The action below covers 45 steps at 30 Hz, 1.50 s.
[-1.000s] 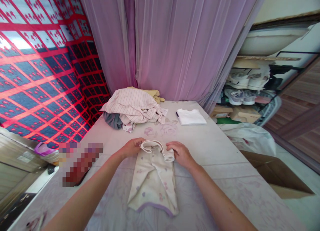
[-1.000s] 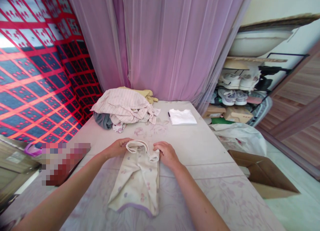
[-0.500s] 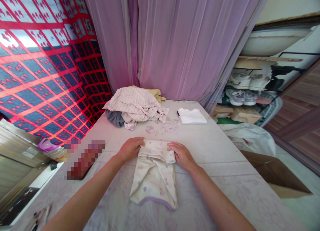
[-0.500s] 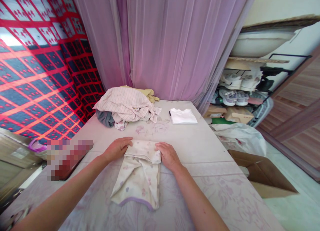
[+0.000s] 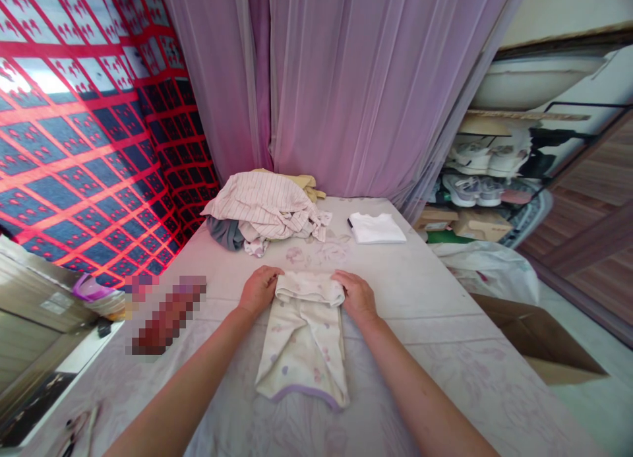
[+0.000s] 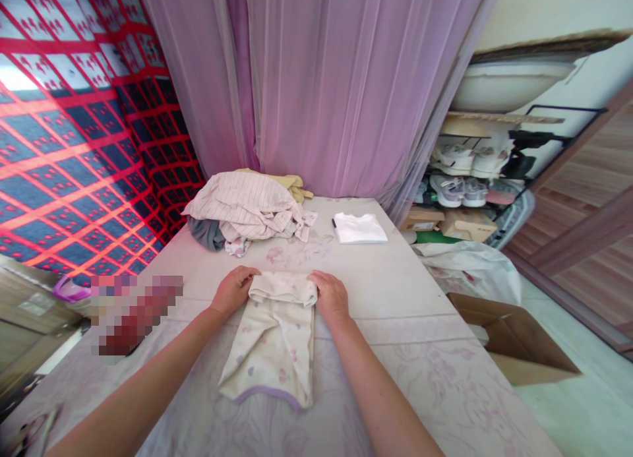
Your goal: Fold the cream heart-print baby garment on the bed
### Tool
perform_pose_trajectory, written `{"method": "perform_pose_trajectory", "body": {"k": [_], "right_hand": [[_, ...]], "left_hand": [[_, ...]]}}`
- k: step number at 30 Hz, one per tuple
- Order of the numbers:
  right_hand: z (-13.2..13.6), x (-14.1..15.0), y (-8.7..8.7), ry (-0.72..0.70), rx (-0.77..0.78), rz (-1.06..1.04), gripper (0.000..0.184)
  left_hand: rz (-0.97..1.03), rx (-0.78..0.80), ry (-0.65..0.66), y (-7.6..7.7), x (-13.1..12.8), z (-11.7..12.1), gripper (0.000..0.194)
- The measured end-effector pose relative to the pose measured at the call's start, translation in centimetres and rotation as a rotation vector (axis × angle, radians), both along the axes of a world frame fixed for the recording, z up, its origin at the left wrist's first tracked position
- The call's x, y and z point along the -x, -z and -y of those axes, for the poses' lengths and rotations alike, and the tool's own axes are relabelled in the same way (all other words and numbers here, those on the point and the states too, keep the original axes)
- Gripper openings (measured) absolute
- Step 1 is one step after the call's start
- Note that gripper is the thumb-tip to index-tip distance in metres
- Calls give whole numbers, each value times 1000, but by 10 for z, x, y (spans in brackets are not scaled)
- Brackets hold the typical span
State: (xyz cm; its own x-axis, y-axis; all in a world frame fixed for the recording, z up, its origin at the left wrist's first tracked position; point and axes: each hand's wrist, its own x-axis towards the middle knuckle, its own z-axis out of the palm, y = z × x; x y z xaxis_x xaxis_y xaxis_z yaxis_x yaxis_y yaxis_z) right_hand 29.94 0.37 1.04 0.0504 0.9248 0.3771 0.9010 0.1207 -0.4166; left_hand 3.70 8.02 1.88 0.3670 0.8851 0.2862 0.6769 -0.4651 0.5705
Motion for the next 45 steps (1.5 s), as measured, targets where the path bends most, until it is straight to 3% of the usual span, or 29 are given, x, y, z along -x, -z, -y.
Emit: {"method": "perform_pose_trajectory", "body": {"k": [5, 11, 15, 17, 19, 22, 26, 31, 34, 37, 40, 42, 45], "right_hand": [[-6, 9, -2, 118, 85, -43, 33], [5, -2, 0, -27, 137, 60, 39], [4, -16, -14, 10, 168, 47, 47], [-1, -14, -25, 50, 146, 20, 48], [-8, -5, -34, 1, 130, 36, 45], [-14, 18, -38, -160, 211, 140, 43], [-8, 40, -22, -164, 394, 206, 53], [1, 44, -8, -125, 408, 215, 54], [-2, 42, -7, -114, 436, 207, 52], [-5, 34, -2, -130, 360, 104, 47], [1, 19, 7, -54, 127, -98, 43], [9, 10, 10, 106, 32, -183, 41], [22, 5, 6, 308, 145, -192, 36]], "left_hand": [[-101, 26, 11, -7, -5, 0, 23], [-299, -75, 86, -7, 5, 2, 32], [-257, -93, 54, -17, 6, -1, 32], [-215, -86, 39, -22, -6, 0, 34], [-229, -71, 91, -24, -24, 5, 37], [-362, -55, 177, -19, -50, 15, 45], [-493, -81, 164, -3, -54, 22, 49], [-405, -89, 224, 15, -40, 14, 51], [-266, -4, 242, 17, -36, 5, 52], [-16, 174, 161, 11, -24, -2, 51], [184, 363, -96, 1, -5, -3, 45], [171, 419, -189, -6, 5, -1, 37], [12, 415, -166, -14, 8, 2, 25]]}}
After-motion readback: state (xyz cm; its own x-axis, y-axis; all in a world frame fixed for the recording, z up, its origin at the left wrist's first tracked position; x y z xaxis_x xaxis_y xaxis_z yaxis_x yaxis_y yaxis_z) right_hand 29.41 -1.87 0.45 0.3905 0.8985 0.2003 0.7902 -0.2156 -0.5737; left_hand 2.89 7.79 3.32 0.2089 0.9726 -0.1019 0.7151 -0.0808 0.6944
